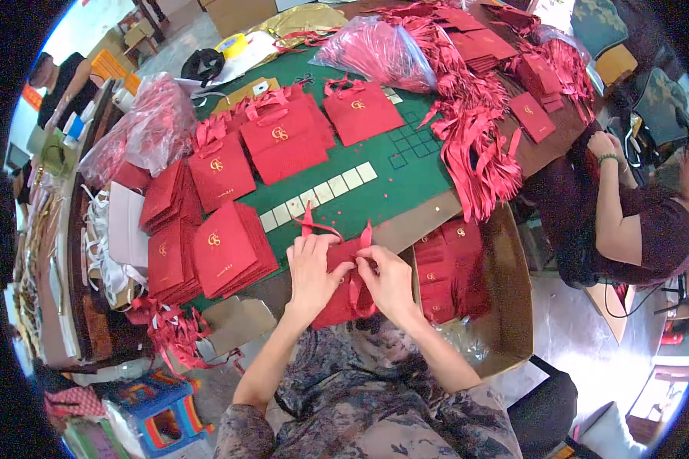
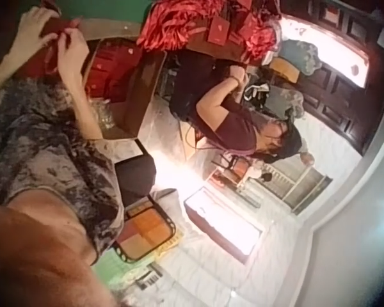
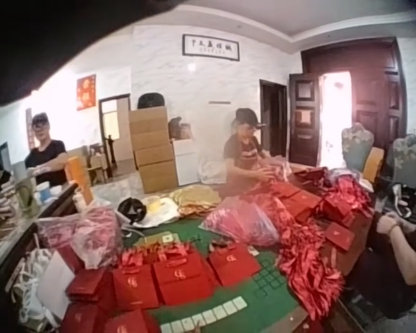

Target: The person attaches ribbon handles to red paper gift bags by hand and places the assembled bags into a cardboard box.

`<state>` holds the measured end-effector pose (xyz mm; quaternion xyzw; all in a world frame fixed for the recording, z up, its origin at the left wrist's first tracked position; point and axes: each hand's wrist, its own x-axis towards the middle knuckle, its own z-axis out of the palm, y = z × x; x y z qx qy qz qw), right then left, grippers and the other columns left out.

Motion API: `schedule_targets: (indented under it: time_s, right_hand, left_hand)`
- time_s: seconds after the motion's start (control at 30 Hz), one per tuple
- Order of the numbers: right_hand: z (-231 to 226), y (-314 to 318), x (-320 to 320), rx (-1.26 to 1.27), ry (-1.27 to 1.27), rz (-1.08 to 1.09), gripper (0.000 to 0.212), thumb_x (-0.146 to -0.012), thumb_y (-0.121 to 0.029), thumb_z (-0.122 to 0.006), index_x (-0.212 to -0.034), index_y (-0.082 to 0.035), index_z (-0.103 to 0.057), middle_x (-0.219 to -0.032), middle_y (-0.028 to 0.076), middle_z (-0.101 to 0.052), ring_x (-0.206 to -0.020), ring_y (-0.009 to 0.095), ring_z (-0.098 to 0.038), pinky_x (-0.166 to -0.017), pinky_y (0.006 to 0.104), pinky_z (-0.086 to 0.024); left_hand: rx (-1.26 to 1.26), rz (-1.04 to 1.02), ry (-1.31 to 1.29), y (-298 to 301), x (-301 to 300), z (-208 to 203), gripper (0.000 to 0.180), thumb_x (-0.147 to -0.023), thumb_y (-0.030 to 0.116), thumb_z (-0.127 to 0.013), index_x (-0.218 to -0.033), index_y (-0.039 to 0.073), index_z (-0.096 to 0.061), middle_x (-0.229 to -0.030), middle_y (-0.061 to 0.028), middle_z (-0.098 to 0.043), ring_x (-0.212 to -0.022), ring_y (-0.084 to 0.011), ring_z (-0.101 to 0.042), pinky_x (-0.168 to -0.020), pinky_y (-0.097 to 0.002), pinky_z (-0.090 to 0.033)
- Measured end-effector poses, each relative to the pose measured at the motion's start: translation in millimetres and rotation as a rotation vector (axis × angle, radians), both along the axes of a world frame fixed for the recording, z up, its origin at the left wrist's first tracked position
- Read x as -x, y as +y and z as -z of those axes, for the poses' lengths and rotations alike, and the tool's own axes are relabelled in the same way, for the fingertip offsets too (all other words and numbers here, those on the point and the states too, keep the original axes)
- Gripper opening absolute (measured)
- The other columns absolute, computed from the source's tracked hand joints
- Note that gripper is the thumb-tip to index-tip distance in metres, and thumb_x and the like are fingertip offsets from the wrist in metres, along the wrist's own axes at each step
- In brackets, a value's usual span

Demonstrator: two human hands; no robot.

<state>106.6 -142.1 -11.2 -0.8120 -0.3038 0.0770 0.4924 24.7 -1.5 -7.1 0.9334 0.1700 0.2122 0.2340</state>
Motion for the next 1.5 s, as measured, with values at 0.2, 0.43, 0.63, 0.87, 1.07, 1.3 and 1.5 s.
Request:
schedule_targets:
  time_s: [0.2, 0.43, 0.63, 0.87, 1.07, 1.3, 1.5]
  right_hand:
    - [6.4, 6.7, 0.8, -0.044, -0.035, 0.029, 0.013, -0.083, -0.009, -0.071, -0.094, -0.002, -0.067, -0.087, 0.014, -0.068, -0.081, 0.032, -0.068, -0.071, 0.0399, -0.053]
    - [5.1, 8.0, 0.4, -0.008, -0.103, -0.003, 0.012, -0.078, -0.007, -0.072, -0.088, -0.003, -0.065, -0.082, 0.013, -0.067, -0.075, 0.031, -0.066, -0.069, 0.039, -0.052]
    - [6.8, 9.9, 3.6, -0.049, -0.001, 0.036, 0.014, -0.078, -0.005, -0.073, -0.091, -0.002, -0.068, -0.083, 0.013, -0.067, -0.074, 0.025, -0.067, -0.064, 0.0338, -0.052]
    - [9.3, 14.1, 1.7, -0.124, -0.094, 0.013, 0.011, -0.076, -0.003, -0.071, -0.085, -0.004, -0.065, -0.079, 0.012, -0.065, -0.072, 0.03, -0.065, -0.065, 0.0387, -0.051]
    - [9.2, 20.1, 2.7, -0.044, -0.326, -0.039, 0.019, -0.074, -0.005, -0.074, -0.089, -0.005, -0.062, -0.081, 0.01, -0.064, -0.076, 0.03, -0.063, -0.067, 0.04, -0.051]
    - [2.4, 19.5, 3.0, -0.072, -0.211, -0.007, 0.014, -0.081, -0.006, -0.073, -0.093, -0.005, -0.064, -0.084, 0.012, -0.067, -0.077, 0.032, -0.065, -0.068, 0.0405, -0.052]
    - [-19.4, 13.3, -16.5, -0.036, -0.261, -0.046, 0.009, -0.087, -0.008, -0.07, -0.095, -0.003, -0.068, -0.088, 0.013, -0.063, -0.079, 0.03, -0.063, -0.066, 0.0374, -0.051]
  left_hand:
    - [0.072, -0.001, 0.057, 1.1, -0.4, -2.5, 0.041, -0.067, 0.018, -0.085, -0.101, 0.01, -0.062, -0.097, -0.0045, -0.062, -0.095, -0.0253, -0.056, -0.083, -0.0409, -0.039]
    - [0.259, 0.011, 0.063, 4.4, -1.5, -1.7, 0.017, -0.08, 0.01, -0.073, -0.095, 0.008, -0.065, -0.088, -0.0065, -0.071, -0.083, -0.0248, -0.065, -0.08, -0.0384, -0.042]
    - [0.318, 0.017, 0.042, 9.1, -1.3, -1.5, 0.01, -0.085, 0.006, -0.066, -0.095, 0.005, -0.067, -0.086, -0.0109, -0.072, -0.08, -0.0268, -0.069, -0.077, -0.039, -0.049]
    - [0.345, 0.023, 0.08, 11.1, -0.9, -4.3, 0.011, -0.087, 0.005, -0.064, -0.097, 0.004, -0.067, -0.088, -0.0119, -0.072, -0.08, -0.0288, -0.07, -0.077, -0.0399, -0.052]
    - [0.323, 0.04, 0.121, 9.9, 1.3, -10.3, 0.012, -0.087, 0.006, -0.063, -0.099, 0.006, -0.067, -0.092, -0.0108, -0.071, -0.086, -0.0284, -0.068, -0.083, -0.0402, -0.048]
    - [0.337, 0.08, 0.066, 11.6, 3.6, -11.0, 0.019, -0.082, 0.004, -0.067, -0.101, 0.006, -0.067, -0.093, -0.0096, -0.071, -0.088, -0.0273, -0.068, -0.085, -0.038, -0.047]
    - [0.253, 0.05, -0.033, 5.7, 4.8, -13.9, 0.019, -0.078, 0.007, -0.073, -0.097, 0.008, -0.068, -0.092, -0.0077, -0.07, -0.087, -0.0274, -0.065, -0.082, -0.038, -0.045]
